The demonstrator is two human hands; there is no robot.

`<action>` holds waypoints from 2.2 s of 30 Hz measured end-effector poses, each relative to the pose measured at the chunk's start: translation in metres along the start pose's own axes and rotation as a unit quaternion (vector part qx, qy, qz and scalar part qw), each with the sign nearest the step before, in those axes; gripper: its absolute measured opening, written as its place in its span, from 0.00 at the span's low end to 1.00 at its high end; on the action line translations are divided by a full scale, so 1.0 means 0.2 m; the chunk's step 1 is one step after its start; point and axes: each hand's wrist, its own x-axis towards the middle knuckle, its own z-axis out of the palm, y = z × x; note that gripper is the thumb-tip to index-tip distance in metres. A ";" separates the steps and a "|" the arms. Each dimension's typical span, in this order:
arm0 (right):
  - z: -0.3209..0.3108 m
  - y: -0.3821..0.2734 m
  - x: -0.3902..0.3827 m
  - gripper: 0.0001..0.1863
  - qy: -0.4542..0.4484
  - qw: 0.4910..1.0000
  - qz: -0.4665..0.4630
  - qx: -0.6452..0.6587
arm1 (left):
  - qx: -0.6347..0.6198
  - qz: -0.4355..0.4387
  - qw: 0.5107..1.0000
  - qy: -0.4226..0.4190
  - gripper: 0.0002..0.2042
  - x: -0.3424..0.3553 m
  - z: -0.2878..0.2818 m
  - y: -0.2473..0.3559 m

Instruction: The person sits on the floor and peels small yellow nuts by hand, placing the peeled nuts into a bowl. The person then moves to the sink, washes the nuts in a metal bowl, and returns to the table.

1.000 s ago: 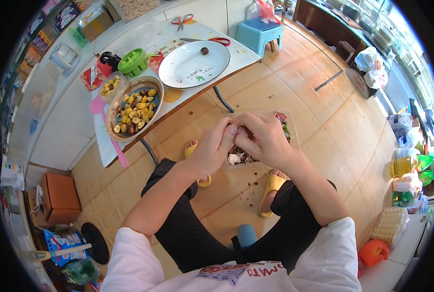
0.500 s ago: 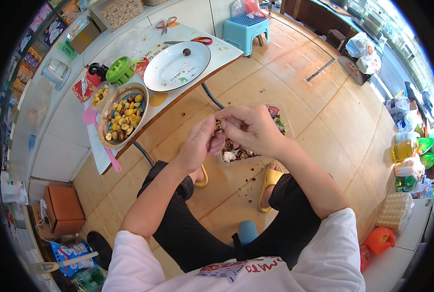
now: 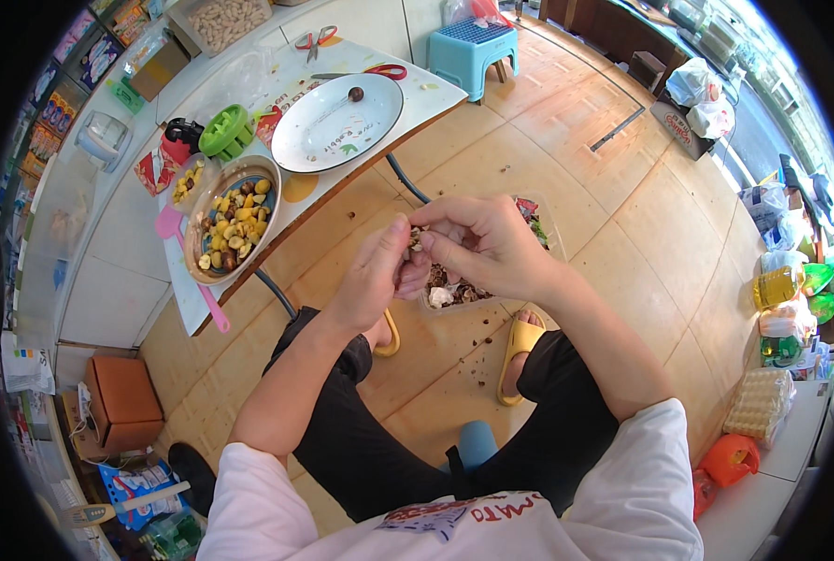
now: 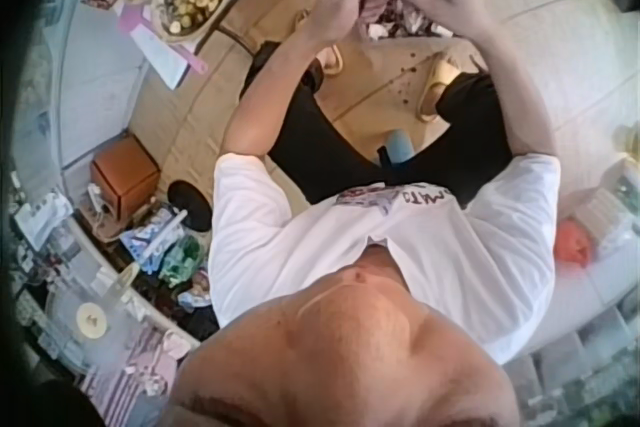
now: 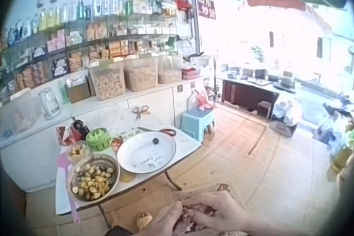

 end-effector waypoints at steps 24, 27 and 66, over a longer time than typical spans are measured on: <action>0.02 0.02 0.02 0.11 0.048 0.964 -0.118 -0.232 | 0.020 0.031 0.997 0.063 0.18 0.00 0.04 -0.04; 0.02 0.03 0.01 0.11 0.054 0.975 -0.088 -0.197 | -0.039 -0.012 0.998 0.044 0.19 0.01 0.01 -0.05; -0.02 -0.01 0.00 0.10 0.037 0.951 -0.186 -0.244 | -0.026 -0.040 0.996 -0.072 0.07 -0.01 0.04 0.05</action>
